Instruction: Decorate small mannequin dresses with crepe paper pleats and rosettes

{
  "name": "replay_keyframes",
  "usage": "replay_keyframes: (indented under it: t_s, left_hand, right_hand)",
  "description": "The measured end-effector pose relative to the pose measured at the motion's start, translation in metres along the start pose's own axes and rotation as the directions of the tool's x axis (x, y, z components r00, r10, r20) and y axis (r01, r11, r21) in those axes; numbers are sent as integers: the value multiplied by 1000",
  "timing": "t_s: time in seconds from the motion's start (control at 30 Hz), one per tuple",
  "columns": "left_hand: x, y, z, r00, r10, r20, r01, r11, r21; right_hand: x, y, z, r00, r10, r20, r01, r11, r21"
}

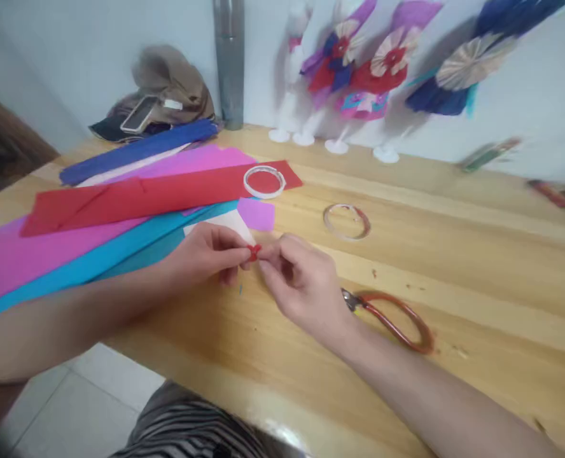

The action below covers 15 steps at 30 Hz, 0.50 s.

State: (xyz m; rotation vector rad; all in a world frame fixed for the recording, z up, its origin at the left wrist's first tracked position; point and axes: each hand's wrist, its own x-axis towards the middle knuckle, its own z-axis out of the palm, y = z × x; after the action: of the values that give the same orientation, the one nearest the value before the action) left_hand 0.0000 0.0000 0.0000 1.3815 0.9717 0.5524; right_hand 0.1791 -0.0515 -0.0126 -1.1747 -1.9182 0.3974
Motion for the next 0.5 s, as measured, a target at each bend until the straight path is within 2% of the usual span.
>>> replay_keyframes:
  t_s: [0.2, 0.33, 0.4, 0.5]
  left_hand:
    - [-5, -1, 0, 997, 79, -6, -78, 995, 58]
    - [-8, -4, 2, 980, 199, -9, -193, 959, 208]
    - [-8, -8, 1, 945, 325, -17, -298, 884, 361]
    - [-7, -16, 0, 850, 526, 19, -440, 690, 575]
  right_hand:
    - [-1, 6, 3, 991, 130, 9, -130, 986, 108]
    - [0, 4, 3, 987, 160, 19, -161, 981, 107]
    - [0, 3, 3, 985, 173, 27, -174, 979, 109]
    - [0, 3, 4, 980, 194, 38, -198, 974, 113]
